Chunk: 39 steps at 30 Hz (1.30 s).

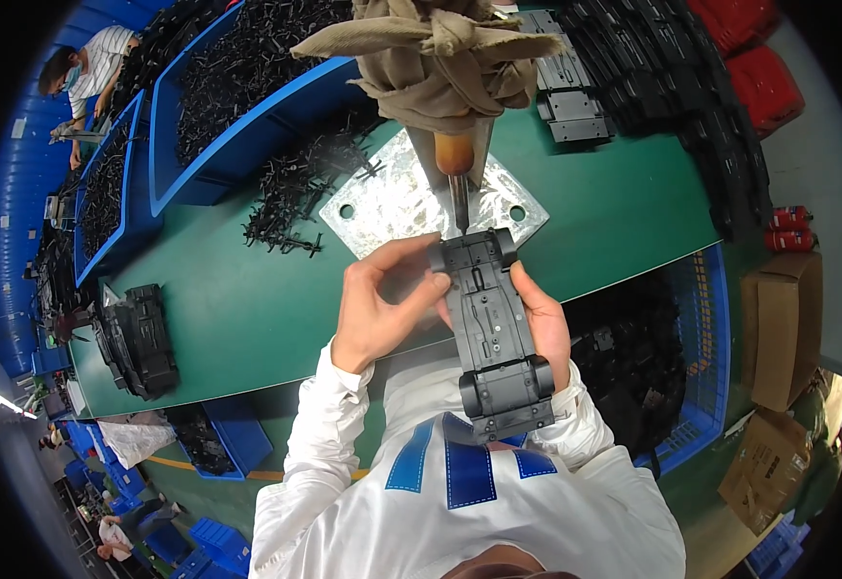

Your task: Assembling parts of a toy truck and using a pneumatic screwdriver to secure them.

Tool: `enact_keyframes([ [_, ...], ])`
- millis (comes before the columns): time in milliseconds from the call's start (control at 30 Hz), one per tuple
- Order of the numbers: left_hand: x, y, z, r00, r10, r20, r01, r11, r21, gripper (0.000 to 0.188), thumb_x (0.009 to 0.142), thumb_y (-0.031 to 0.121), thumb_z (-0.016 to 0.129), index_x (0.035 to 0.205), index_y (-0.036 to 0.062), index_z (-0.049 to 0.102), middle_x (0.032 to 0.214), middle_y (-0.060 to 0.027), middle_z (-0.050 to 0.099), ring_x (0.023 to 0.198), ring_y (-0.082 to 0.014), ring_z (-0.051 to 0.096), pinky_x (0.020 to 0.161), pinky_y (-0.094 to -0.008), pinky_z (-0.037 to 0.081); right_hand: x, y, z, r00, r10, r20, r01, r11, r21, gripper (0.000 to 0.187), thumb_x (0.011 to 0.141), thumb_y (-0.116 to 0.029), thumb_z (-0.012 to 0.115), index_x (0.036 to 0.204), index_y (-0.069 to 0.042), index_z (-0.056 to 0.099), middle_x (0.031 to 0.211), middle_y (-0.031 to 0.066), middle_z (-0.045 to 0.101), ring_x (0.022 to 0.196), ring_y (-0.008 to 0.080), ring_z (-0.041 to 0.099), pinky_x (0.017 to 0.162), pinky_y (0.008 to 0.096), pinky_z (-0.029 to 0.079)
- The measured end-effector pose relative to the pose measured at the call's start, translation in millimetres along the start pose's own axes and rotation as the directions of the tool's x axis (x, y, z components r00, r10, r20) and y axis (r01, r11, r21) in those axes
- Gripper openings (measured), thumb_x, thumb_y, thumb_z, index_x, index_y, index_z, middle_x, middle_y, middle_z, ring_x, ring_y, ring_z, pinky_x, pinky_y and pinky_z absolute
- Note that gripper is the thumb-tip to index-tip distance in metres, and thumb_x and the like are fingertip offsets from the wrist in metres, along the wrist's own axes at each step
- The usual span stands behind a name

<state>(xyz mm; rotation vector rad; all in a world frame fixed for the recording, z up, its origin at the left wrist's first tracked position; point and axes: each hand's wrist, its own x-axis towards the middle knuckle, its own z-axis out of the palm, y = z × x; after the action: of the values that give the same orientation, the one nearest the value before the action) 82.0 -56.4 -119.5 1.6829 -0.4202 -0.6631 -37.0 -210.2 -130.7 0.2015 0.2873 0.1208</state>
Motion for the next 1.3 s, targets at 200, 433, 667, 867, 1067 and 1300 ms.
enact_keyframes([
  [200, 7, -2, 7, 0.989, 0.132, 0.064, -0.131, 0.991, -0.013, 0.038, 0.085, -0.003, 0.067, 0.121, -0.0115, 0.058, 0.117, -0.0158, 0.057, 0.074, -0.0213, 0.068, 0.068, -0.0282, 0.056, -5, -2, 3, 0.987, -0.109, -0.117, 0.103, 0.993, -0.057, 0.053, 0.104, -0.035, 0.039, 0.14, 0.004, 0.04, 0.137, 0.0251, 0.05, 0.126, 0.0354, 0.052, 0.11, 0.0507, 0.041],
  [433, 6, -6, 13, 0.993, 0.107, 0.047, -0.101, 0.989, -0.103, 0.039, 0.086, -0.004, 0.067, 0.123, -0.0108, 0.058, 0.114, -0.0147, 0.058, 0.073, -0.0198, 0.067, 0.064, -0.029, 0.056, -5, -1, 10, 0.982, -0.127, -0.143, 0.119, 0.991, -0.063, 0.056, 0.104, -0.036, 0.038, 0.142, 0.006, 0.036, 0.139, 0.0288, 0.046, 0.128, 0.0374, 0.05, 0.112, 0.0499, 0.039],
  [667, 6, 2, 18, 0.996, 0.07, -0.054, -0.077, 0.986, -0.145, 0.044, 0.078, 0.007, 0.075, 0.12, -0.0045, 0.065, 0.1, -0.0074, 0.066, 0.088, -0.0116, 0.061, 0.085, -0.0262, 0.048, -6, -3, 11, 0.983, -0.154, -0.099, 0.147, 0.986, -0.075, 0.056, 0.104, -0.035, 0.038, 0.142, 0.006, 0.036, 0.139, 0.0293, 0.046, 0.127, 0.0371, 0.051, 0.112, 0.0493, 0.039],
  [867, 7, 3, 19, 0.995, 0.077, -0.059, -0.085, 0.984, -0.155, 0.044, 0.079, 0.006, 0.075, 0.12, -0.0053, 0.064, 0.101, -0.0079, 0.066, 0.089, -0.0116, 0.061, 0.086, -0.026, 0.047, -5, -2, 14, 0.977, -0.175, -0.123, 0.164, 0.982, -0.095, 0.056, 0.104, -0.034, 0.039, 0.142, 0.006, 0.036, 0.139, 0.0288, 0.047, 0.127, 0.0369, 0.051, 0.112, 0.0496, 0.039],
  [1067, 8, 5, 19, 0.995, 0.077, -0.056, -0.085, 0.984, -0.157, 0.043, 0.08, 0.005, 0.074, 0.12, -0.0062, 0.064, 0.101, -0.0083, 0.066, 0.09, -0.0118, 0.061, 0.087, -0.0262, 0.047, -4, -1, 18, 0.974, -0.191, -0.121, 0.182, 0.98, -0.079, 0.054, 0.104, -0.034, 0.038, 0.141, 0.006, 0.038, 0.137, 0.0275, 0.049, 0.126, 0.0361, 0.052, 0.111, 0.049, 0.04],
  [1300, 6, 8, 19, 0.997, 0.061, -0.045, -0.068, 0.983, -0.169, 0.043, 0.08, 0.004, 0.074, 0.12, -0.007, 0.063, 0.1, -0.0086, 0.066, 0.09, -0.0116, 0.061, 0.087, -0.0264, 0.047, -6, -2, 17, 0.983, -0.16, -0.086, 0.154, 0.986, -0.067, 0.053, 0.105, -0.034, 0.038, 0.141, 0.006, 0.039, 0.137, 0.0265, 0.05, 0.125, 0.0356, 0.053, 0.11, 0.0487, 0.042],
])
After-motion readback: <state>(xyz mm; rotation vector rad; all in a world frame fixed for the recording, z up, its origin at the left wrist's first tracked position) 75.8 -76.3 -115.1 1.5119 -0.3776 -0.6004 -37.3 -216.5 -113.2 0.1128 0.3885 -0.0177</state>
